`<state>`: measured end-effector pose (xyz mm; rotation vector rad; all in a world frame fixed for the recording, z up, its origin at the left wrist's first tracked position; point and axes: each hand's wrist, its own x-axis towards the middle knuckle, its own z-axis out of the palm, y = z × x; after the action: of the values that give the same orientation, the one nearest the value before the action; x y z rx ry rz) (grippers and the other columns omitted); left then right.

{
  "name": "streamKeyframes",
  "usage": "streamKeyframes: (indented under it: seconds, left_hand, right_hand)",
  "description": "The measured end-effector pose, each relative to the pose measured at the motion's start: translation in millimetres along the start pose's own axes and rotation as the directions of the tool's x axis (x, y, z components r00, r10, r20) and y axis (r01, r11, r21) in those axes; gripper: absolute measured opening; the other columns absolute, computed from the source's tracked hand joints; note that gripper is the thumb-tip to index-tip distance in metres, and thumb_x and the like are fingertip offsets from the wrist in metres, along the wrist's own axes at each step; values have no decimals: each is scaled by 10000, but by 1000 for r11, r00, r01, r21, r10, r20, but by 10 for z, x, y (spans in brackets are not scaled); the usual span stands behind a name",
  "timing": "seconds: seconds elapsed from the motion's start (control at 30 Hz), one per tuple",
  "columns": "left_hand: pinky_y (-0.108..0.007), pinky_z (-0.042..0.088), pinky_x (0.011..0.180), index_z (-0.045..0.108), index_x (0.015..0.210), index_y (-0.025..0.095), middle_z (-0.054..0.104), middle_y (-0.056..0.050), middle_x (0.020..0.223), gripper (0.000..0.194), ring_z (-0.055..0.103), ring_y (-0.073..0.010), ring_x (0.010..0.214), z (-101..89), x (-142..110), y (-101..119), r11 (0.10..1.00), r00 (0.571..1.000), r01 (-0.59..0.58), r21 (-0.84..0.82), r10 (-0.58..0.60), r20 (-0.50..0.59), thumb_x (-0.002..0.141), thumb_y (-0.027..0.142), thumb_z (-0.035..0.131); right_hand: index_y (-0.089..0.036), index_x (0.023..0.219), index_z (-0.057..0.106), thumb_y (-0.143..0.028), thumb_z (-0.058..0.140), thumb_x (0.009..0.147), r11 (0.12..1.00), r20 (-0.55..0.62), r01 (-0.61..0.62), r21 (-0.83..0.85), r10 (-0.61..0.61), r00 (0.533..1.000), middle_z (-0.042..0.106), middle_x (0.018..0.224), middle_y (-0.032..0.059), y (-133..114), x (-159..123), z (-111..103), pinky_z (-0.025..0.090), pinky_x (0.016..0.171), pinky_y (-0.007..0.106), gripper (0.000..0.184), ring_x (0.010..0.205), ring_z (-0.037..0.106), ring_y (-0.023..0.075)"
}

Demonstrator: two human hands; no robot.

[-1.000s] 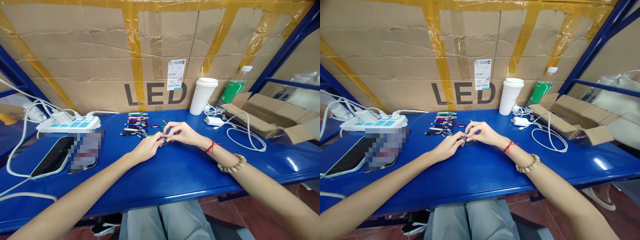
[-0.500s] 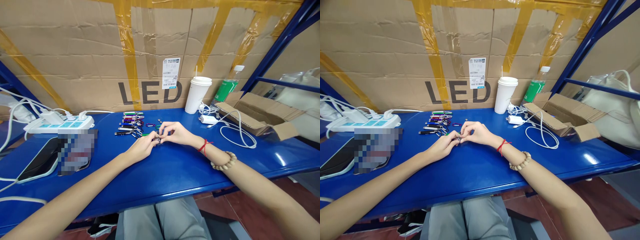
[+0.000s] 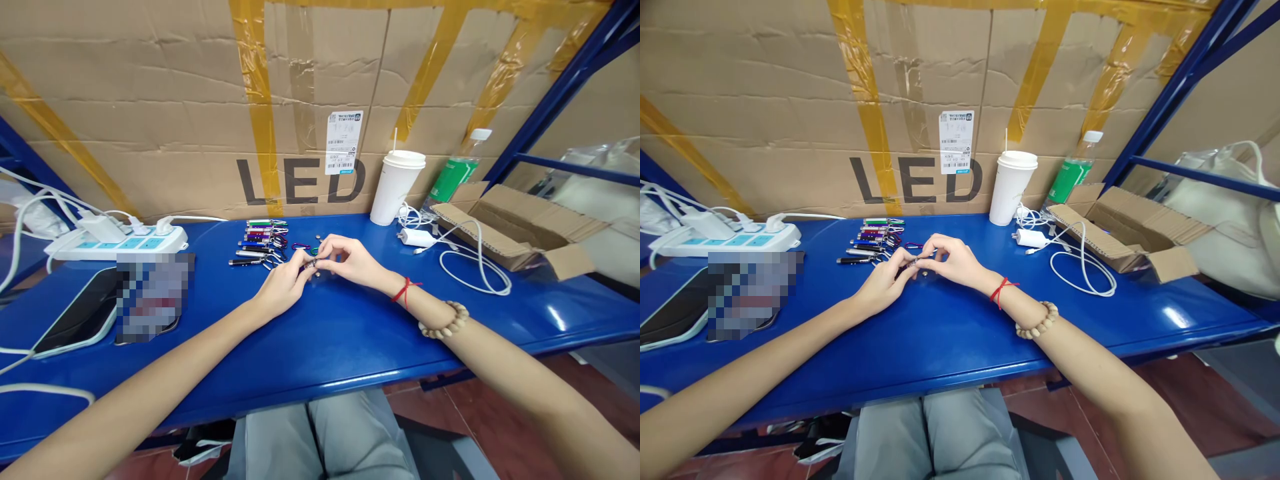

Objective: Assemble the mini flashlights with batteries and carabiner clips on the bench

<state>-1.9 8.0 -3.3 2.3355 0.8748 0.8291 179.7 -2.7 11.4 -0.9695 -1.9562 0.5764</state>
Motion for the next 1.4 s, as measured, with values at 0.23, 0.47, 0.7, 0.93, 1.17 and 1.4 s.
streamKeyframes:
  seconds: [0.23, 0.47, 0.7, 0.93, 1.17, 1.4]
  left_hand:
    - [-255, 409, 639, 417, 935, 209, 631, 7, 774, 101, 614, -167, 723, -3, 7, 25, 991, 996, 63, 114, -55, -75, 900, 289, 367]
    - [-258, 422, 654, 457, 989, 216, 645, -1, 816, 162, 618, -169, 759, -2, 3, 31, 972, 992, 84, 219, -61, -110, 911, 312, 352]
    - [-256, 435, 642, 489, 1063, 222, 657, -9, 819, 225, 628, -173, 738, -5, 8, 36, 960, 992, 111, 258, -89, -94, 917, 312, 342]
    - [-267, 457, 717, 505, 1111, 241, 660, -15, 951, 254, 628, -171, 823, -4, 11, 28, 971, 993, 91, 222, -72, -91, 911, 298, 359]
    - [-274, 459, 756, 517, 1117, 236, 642, -18, 1024, 267, 619, -164, 841, -7, 5, 40, 979, 995, 72, 193, -57, -83, 916, 284, 348]
    - [-265, 458, 751, 522, 1071, 231, 653, -2, 920, 235, 619, -157, 803, -24, -7, 74, 984, 993, 92, 151, -80, -81, 914, 284, 356]
  right_hand:
    - [-151, 802, 651, -356, 569, 801, 982, -5, 6, -190, -7, 1000, 605, 834, 38, -3, -3, -31, 409, 529, 203, 221, 615, 546, 84]
    - [-139, 822, 692, -341, 602, 770, 997, -22, -22, -74, 20, 1000, 634, 810, 57, -70, 24, -41, 420, 478, 198, 228, 569, 538, 79]
    - [-132, 917, 686, -335, 635, 742, 994, -45, -109, 17, 109, 993, 657, 810, 52, -56, 22, -21, 415, 440, 201, 273, 466, 513, 55]
    - [-149, 826, 683, -296, 617, 760, 986, -76, 16, -163, -28, 997, 651, 778, 45, -64, 3, -26, 407, 455, 191, 174, 551, 548, 79]
    - [-151, 854, 679, -261, 583, 788, 968, -77, 128, -216, -148, 986, 651, 824, 61, -84, -11, -27, 411, 437, 191, 160, 610, 567, 96]
    - [-183, 864, 709, -318, 591, 788, 980, -60, 83, -183, -96, 994, 681, 857, 74, -99, 0, -42, 429, 455, 217, 195, 725, 609, 148]
